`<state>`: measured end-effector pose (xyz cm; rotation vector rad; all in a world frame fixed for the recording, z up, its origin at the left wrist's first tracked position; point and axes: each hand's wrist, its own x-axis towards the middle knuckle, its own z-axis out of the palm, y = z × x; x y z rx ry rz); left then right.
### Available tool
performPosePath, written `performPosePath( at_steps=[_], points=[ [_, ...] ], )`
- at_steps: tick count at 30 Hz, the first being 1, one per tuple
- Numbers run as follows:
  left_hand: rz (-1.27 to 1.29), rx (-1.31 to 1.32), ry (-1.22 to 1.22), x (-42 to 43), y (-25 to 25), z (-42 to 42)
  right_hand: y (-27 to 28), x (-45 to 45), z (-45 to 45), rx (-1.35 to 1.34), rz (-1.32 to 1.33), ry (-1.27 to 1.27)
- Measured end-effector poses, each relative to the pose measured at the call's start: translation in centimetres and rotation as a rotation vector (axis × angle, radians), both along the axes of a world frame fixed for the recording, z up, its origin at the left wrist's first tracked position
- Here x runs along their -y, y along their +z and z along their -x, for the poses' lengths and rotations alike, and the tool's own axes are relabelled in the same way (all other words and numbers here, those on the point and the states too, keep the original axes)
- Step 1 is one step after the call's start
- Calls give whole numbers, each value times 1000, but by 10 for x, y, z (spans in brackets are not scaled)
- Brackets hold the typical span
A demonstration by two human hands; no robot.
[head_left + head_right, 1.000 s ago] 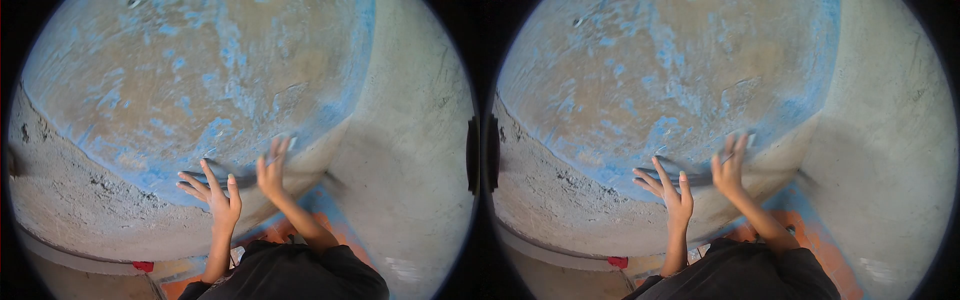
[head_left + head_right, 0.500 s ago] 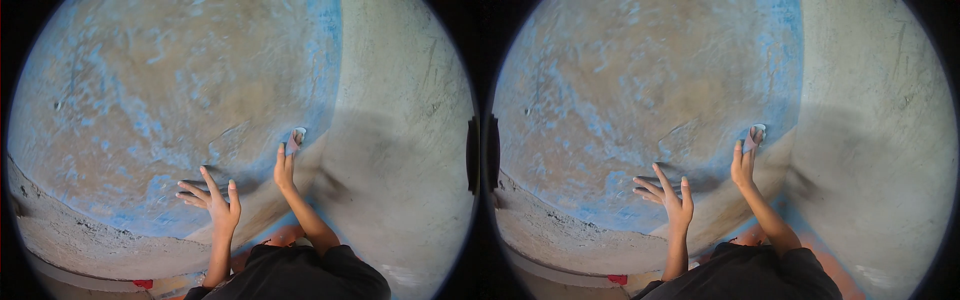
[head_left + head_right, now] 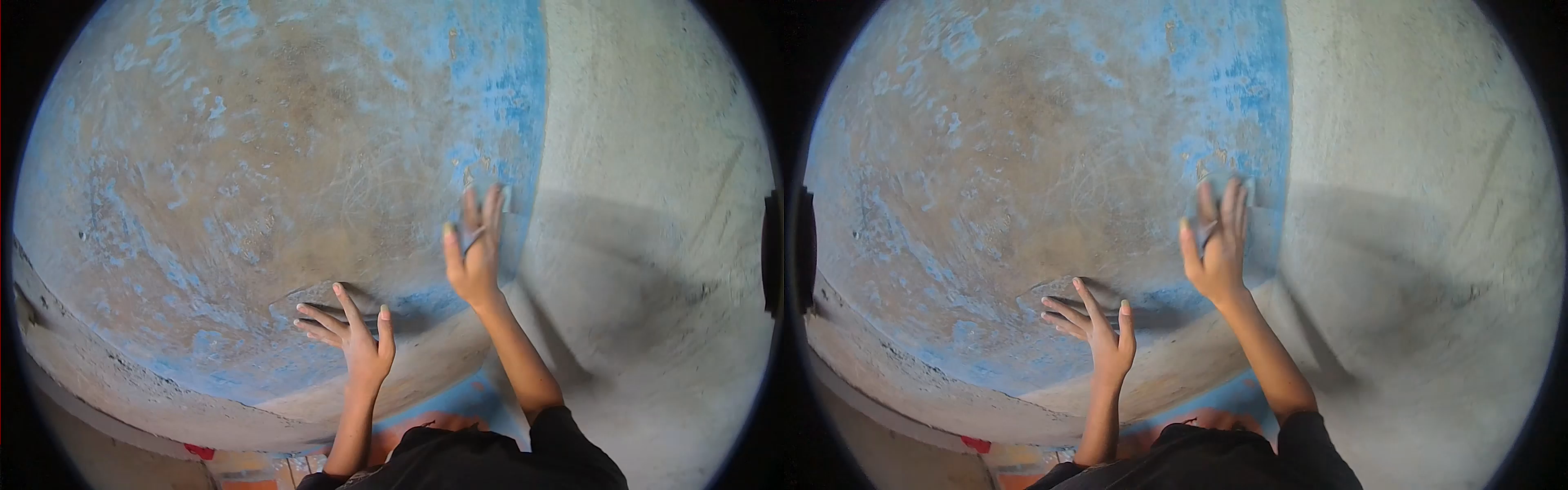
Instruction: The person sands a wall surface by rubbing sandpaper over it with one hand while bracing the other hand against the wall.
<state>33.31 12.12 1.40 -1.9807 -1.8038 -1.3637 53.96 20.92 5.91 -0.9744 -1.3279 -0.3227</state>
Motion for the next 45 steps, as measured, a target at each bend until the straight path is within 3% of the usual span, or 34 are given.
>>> performPosePath(
  at_steps=[4,7,8,12,15,16,19,20,23,24,27,28,31,34,37,38,41,42,45],
  points=[
    [-19,9,9,-7,5,-16,44,25,-1,659,89,158],
    [-41,-28,0,-6,13,-18,69,-5,-26,325,-52,10],
    [-49,-39,-1,-5,16,-19,79,-13,-28,73,-69,59],
    [-77,-165,93,-8,35,-5,85,14,4,718,-24,182],
    [-132,-243,154,-7,58,17,110,6,-5,564,-97,126],
    [-151,-244,165,-6,64,26,118,-11,-4,355,-190,137],
    [-214,-228,216,0,83,53,134,8,21,517,-202,28],
    [-213,-259,248,3,87,64,128,18,34,763,-88,97],
    [-240,-265,288,9,98,96,144,26,59,847,-58,155],
    [-245,-258,294,12,102,106,157,22,64,693,-108,49],
    [-262,-252,316,23,112,142,179,18,97,566,-260,-6],
    [-269,-265,328,26,115,154,178,33,112,761,-183,11],
    [-290,-285,333,37,120,193,183,54,152,1002,-164,160],
    [-288,-285,332,50,117,229,212,44,183,622,-313,76],
    [-268,-288,341,63,110,263,208,73,237,935,-282,15],
    [-254,-283,336,68,108,272,198,81,254,1050,-284,227],
    [-238,-260,310,81,102,296,223,93,283,985,-288,101],
    [-228,-243,298,84,101,303,231,88,292,794,-303,55],
    [-212,-223,271,90,92,321,231,96,329,831,-344,24]
  ],
)
